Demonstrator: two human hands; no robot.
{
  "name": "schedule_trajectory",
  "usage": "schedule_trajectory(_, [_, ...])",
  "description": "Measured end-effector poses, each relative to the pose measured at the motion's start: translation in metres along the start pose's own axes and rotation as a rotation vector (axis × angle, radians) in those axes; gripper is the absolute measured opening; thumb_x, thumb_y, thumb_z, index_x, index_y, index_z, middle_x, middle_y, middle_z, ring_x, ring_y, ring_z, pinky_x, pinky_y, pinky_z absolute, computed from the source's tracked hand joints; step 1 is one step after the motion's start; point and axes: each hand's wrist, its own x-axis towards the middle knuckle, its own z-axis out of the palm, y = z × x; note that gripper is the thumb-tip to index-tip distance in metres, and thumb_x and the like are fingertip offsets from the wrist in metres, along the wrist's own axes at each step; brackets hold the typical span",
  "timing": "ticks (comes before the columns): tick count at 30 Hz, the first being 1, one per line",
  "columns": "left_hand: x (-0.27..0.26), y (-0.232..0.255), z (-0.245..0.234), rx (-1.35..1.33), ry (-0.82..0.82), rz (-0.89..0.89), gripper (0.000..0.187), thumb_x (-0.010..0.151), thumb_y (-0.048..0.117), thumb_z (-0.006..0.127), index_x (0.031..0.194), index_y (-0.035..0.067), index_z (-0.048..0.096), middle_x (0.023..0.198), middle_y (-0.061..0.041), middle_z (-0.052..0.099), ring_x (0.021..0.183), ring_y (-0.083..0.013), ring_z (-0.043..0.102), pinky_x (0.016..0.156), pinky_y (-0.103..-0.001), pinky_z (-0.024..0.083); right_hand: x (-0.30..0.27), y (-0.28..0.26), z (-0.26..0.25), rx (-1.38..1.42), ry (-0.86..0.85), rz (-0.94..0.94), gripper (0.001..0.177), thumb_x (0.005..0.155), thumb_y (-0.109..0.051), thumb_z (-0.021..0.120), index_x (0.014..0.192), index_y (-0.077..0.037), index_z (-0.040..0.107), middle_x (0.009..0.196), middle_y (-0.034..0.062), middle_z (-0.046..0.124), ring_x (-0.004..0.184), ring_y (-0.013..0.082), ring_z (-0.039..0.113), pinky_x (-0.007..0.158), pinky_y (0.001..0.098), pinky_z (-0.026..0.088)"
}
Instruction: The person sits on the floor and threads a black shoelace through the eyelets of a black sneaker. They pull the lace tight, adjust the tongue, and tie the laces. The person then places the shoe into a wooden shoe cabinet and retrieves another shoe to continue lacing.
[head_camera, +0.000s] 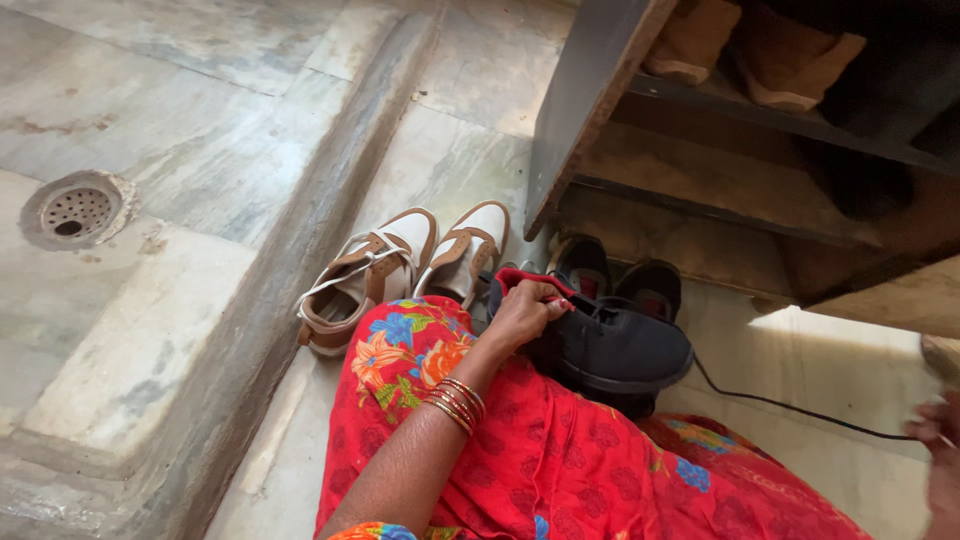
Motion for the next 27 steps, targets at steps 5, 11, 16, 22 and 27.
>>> schedule_trajectory(5, [-0.009, -0.001, 0.000, 0.068, -0.054, 0.123, 0.025, 0.086, 0.023, 0.075, 0.104, 0.005, 0.077, 0.092, -0.015, 0.077, 0.091, -0.0268, 0.075, 0.080, -0.040, 0.054, -0.037, -0.042, 0.125, -0.144, -0.450, -0.125, 0.016, 0.105, 0.000, 0.058, 0.117, 0.000, 0.070, 0.101, 0.0053, 0.071, 0.086, 0.0138, 0.068, 0.075, 0.0282, 0.057])
schedule_trajectory(11, [-0.021, -0.001, -0.001, 0.021, -0.124, 0.168, 0.021, 0.086, 0.021, 0.072, 0.101, 0.007, 0.077, 0.096, -0.010, 0.080, 0.095, -0.0243, 0.077, 0.082, -0.037, 0.056, -0.103, -0.080, 0.238, -0.400, -0.805, -0.573, 0.021, 0.083, 0.007, 0.067, 0.099, -0.005, 0.076, 0.087, 0.0079, 0.071, 0.080, 0.0182, 0.069, 0.072, 0.0322, 0.055])
schedule_trajectory(16, [-0.028, 0.005, -0.003, 0.062, -0.135, 0.156, 0.022, 0.087, 0.023, 0.072, 0.102, 0.007, 0.077, 0.096, -0.010, 0.080, 0.095, -0.0268, 0.077, 0.082, -0.039, 0.056, -0.125, -0.093, 0.274, -0.572, -0.881, -0.808, 0.014, 0.078, -0.001, 0.073, 0.091, -0.007, 0.074, 0.080, 0.0070, 0.065, 0.082, 0.0253, 0.062, 0.074, 0.0390, 0.048])
schedule_trajectory(22, [-0.033, 0.009, -0.003, 0.095, -0.142, 0.118, 0.025, 0.087, 0.029, 0.074, 0.102, 0.009, 0.078, 0.098, -0.011, 0.079, 0.096, -0.0299, 0.075, 0.083, -0.041, 0.055, -0.133, -0.090, 0.281, -0.694, -0.930, -0.900, 0.010, 0.076, -0.006, 0.074, 0.086, -0.009, 0.071, 0.084, 0.0049, 0.061, 0.087, 0.0259, 0.058, 0.076, 0.0405, 0.043])
schedule_trajectory(27, [-0.032, 0.004, -0.001, 0.085, -0.143, 0.163, 0.028, 0.086, 0.031, 0.074, 0.102, 0.009, 0.078, 0.099, -0.012, 0.079, 0.098, -0.0304, 0.075, 0.085, -0.042, 0.055, -0.132, -0.077, 0.289, -0.695, -0.976, -0.930, 0.013, 0.073, -0.002, 0.073, 0.084, -0.008, 0.070, 0.084, 0.0047, 0.059, 0.088, 0.0255, 0.057, 0.075, 0.0405, 0.042])
